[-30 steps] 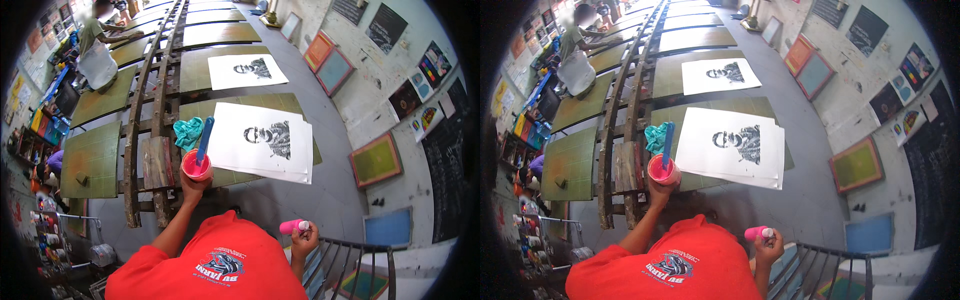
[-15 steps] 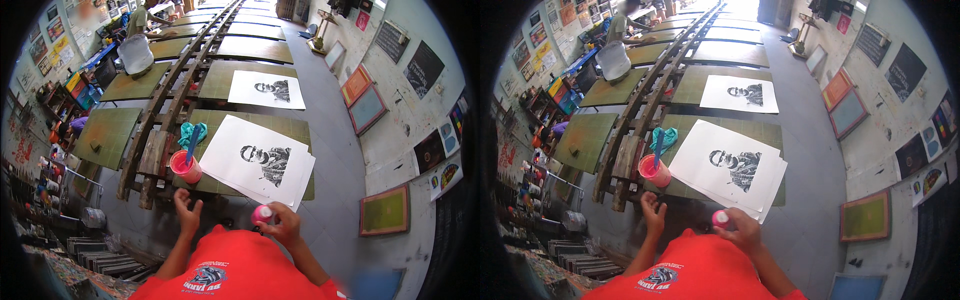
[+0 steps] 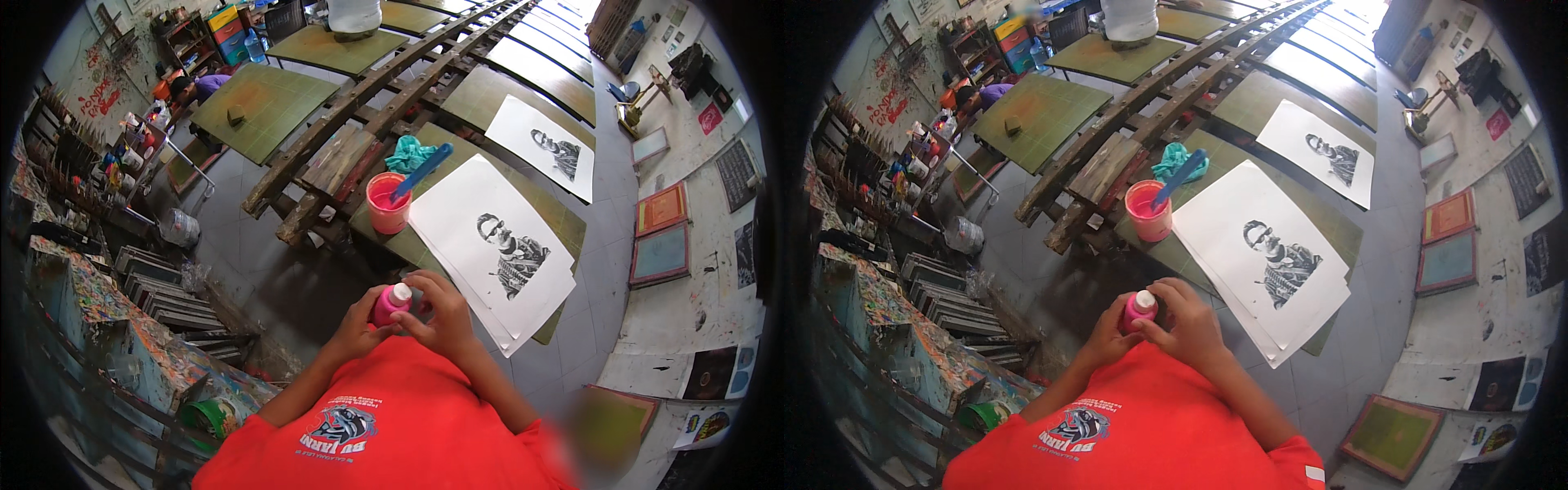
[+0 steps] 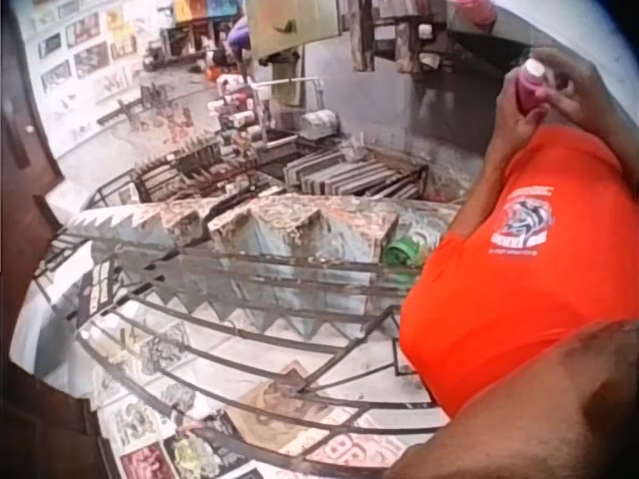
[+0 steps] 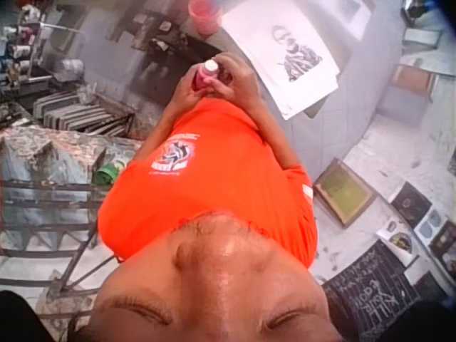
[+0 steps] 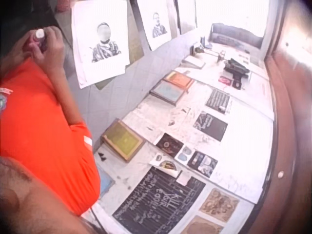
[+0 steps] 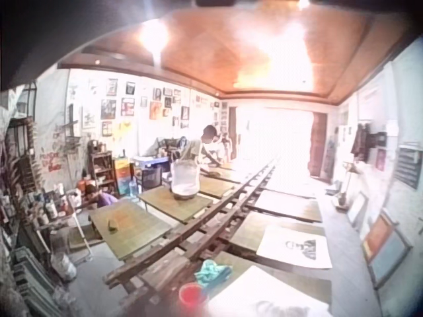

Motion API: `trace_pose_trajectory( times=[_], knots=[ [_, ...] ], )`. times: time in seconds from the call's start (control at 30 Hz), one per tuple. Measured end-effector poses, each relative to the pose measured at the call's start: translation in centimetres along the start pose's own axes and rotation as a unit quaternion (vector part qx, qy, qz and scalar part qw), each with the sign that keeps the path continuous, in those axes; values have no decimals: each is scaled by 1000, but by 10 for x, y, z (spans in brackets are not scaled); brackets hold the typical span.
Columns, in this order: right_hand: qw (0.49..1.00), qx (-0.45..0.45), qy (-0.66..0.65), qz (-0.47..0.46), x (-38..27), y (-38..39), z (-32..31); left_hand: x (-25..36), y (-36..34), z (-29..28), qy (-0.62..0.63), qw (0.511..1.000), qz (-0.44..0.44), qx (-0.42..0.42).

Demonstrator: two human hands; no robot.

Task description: The person mixes pink paint in a small container using a blue spatula. They add more pink paint from a bottle into the container and continue stirring. Finally, they wipe the rim of the container with a green cloth.

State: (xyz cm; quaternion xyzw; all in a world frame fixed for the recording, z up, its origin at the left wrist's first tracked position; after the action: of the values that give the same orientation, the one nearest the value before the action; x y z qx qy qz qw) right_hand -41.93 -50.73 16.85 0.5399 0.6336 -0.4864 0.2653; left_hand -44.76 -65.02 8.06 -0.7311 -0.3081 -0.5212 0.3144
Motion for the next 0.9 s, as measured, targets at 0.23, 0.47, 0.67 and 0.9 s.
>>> trace_pose_trajectory(
  times=[0.23, 0.47, 0.67, 0.9],
  knots=[
    [983, -43, 174, -24, 11, -38, 35, -8, -30, -44, -111, 990, 91, 4],
    [978, -126, 162, -40, 7, -61, 66, -30, -37, -74, -76, 994, 67, -28],
    [951, -269, 107, -108, -5, -80, 74, -47, -38, -80, 34, 997, 36, -61],
    [948, -277, 74, -141, -17, -107, 67, -52, -43, -84, 80, 996, 3, -47]
  ],
)
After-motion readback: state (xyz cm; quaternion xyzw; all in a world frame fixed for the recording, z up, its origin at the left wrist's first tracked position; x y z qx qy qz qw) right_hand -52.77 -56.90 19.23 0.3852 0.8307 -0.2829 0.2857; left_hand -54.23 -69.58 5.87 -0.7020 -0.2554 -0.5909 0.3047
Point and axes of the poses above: each hand's wrist, its own y-axis away from the middle knuckle, its own z-axis out of the palm, x = y × z, the point moved 9 cm from there along -y, towards the middle knuckle, and after that the axes turned 6 degrees about -y, right-handed, at the moved point
